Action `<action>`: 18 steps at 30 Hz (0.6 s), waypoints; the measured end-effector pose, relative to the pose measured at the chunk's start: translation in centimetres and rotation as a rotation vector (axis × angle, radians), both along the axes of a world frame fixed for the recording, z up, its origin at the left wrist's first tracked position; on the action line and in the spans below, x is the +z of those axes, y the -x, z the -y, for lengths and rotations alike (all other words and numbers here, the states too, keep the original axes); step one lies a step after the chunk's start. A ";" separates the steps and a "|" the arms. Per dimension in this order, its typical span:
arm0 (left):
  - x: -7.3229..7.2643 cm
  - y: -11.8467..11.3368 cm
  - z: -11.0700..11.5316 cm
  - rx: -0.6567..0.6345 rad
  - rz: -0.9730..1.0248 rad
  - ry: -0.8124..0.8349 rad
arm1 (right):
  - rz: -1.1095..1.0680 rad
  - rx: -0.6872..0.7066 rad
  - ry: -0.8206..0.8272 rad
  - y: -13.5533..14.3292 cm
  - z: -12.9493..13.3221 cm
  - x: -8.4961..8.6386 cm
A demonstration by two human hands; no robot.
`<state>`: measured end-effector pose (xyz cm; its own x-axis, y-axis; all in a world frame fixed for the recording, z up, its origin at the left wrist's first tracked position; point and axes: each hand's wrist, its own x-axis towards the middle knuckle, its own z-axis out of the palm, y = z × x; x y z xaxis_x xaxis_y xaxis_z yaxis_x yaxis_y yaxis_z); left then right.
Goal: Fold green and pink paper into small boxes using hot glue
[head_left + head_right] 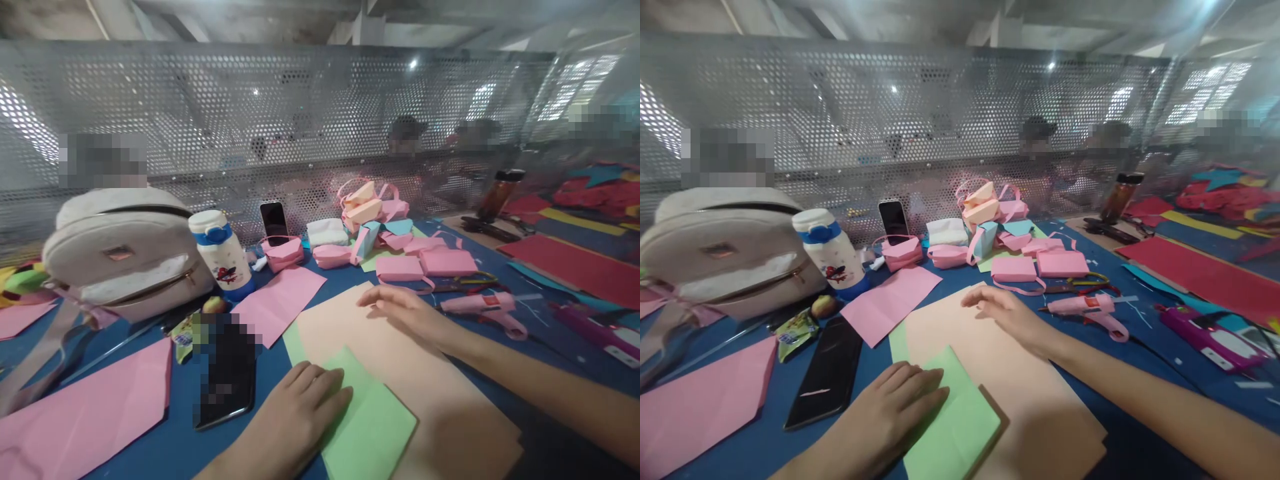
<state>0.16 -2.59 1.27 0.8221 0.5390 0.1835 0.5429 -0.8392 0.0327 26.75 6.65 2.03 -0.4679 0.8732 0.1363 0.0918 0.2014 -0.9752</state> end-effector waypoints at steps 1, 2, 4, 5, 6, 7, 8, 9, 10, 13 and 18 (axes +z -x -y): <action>0.0 -0.1 -0.2 -0.001 0.011 0.013 | -0.005 0.017 0.013 -0.5 0.0 -0.3; 0.0 -0.2 -0.3 -0.001 0.018 0.025 | 0.014 0.038 0.014 -1.0 0.1 -0.7; 0.0 -0.3 -0.5 -0.003 0.020 0.052 | 0.134 0.057 -0.043 -1.6 0.5 -1.2; -0.1 -0.3 -0.5 -0.002 0.021 0.062 | 0.238 0.052 -0.102 -1.6 0.7 -1.2; -0.2 -0.3 -0.5 -0.002 0.020 0.070 | 0.354 0.037 -0.166 -1.6 0.8 -1.2; -0.3 -0.3 -0.5 -0.002 0.018 0.075 | 0.461 0.021 -0.224 -1.4 0.9 -1.1; -0.4 -0.2 -0.5 -0.001 0.017 0.076 | 0.547 0.006 -0.265 -1.1 0.9 -0.8; -0.5 -0.2 -0.4 0.001 0.013 0.081 | 0.606 -0.005 -0.289 -0.8 0.8 -0.6; -0.6 -0.2 -0.4 0.003 0.011 0.086 | 0.644 -0.007 -0.298 -0.4 0.7 -0.4; -0.8 0.0 -0.2 0.019 0.019 0.109 | 0.690 0.020 -0.307 0.4 0.1 0.0; -0.9 0.4 0.0 0.019 0.037 0.167 | 0.714 0.056 -0.350 -0.2 0.1 0.7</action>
<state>-0.20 -2.59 0.32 0.8060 0.5796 0.1200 0.5542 -0.8102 0.1906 26.99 6.57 2.77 -0.5874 0.8078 0.0492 0.6513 0.5080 -0.5636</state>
